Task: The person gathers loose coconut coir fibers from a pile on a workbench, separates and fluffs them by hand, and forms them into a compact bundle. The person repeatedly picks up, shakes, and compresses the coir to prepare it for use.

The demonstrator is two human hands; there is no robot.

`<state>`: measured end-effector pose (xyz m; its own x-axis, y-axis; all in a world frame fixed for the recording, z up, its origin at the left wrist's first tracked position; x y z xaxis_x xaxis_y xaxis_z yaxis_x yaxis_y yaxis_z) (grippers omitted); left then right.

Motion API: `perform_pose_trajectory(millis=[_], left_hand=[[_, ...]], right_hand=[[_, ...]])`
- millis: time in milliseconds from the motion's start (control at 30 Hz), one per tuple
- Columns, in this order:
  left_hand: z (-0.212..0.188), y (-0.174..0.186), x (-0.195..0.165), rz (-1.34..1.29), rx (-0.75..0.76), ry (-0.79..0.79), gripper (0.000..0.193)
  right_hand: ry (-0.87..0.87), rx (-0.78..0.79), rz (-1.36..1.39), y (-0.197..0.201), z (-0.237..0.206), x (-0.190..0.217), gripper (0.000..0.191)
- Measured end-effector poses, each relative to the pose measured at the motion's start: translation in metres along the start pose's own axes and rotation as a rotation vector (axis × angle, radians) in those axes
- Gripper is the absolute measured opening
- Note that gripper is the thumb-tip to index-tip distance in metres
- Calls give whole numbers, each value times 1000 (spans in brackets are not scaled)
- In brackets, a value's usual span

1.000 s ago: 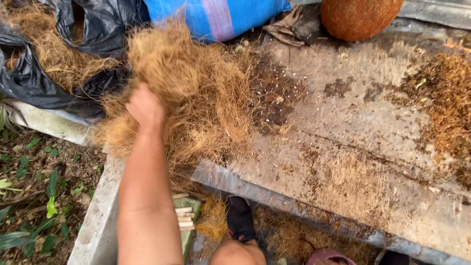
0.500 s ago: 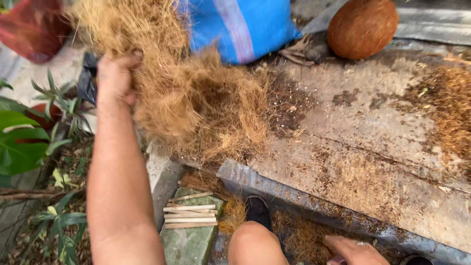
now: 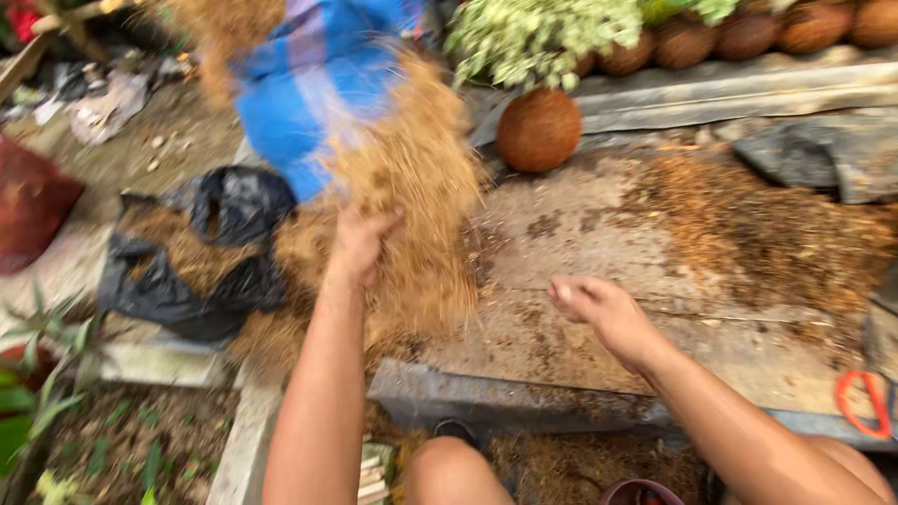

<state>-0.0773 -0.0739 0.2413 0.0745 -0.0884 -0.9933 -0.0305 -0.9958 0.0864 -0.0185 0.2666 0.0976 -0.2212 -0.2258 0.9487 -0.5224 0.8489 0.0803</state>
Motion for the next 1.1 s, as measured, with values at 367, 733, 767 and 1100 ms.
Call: perform_pose_trajectory(millis=[367,733,767,1100], left_hand=[[-9,-185,39,414,596,127,84],[20,-128,26,910,258,106,41],[24,-111,26,955,225,80,42],[4,18,33,1214,13,390,88]], right_hand=[[346,-251,728,79,6,-9,75],[242,-338,980,96,-2,-9,75],[304,-317,1014,99,-3,-3,75],[475,-183,1010,148,-35,-4,31]])
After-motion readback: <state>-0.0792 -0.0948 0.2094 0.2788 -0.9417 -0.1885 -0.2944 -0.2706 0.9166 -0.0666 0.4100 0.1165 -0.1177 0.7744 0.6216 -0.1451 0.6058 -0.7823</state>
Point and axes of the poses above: each hand's wrist, its own z-axis towards the middle knuckle, its own y-axis out of the back of the hand, x = y × z, the point moved 9 cm from there along z, towards the middle knuckle, and after that the axes turned 14 degrees about x, right-handed, at the moved point
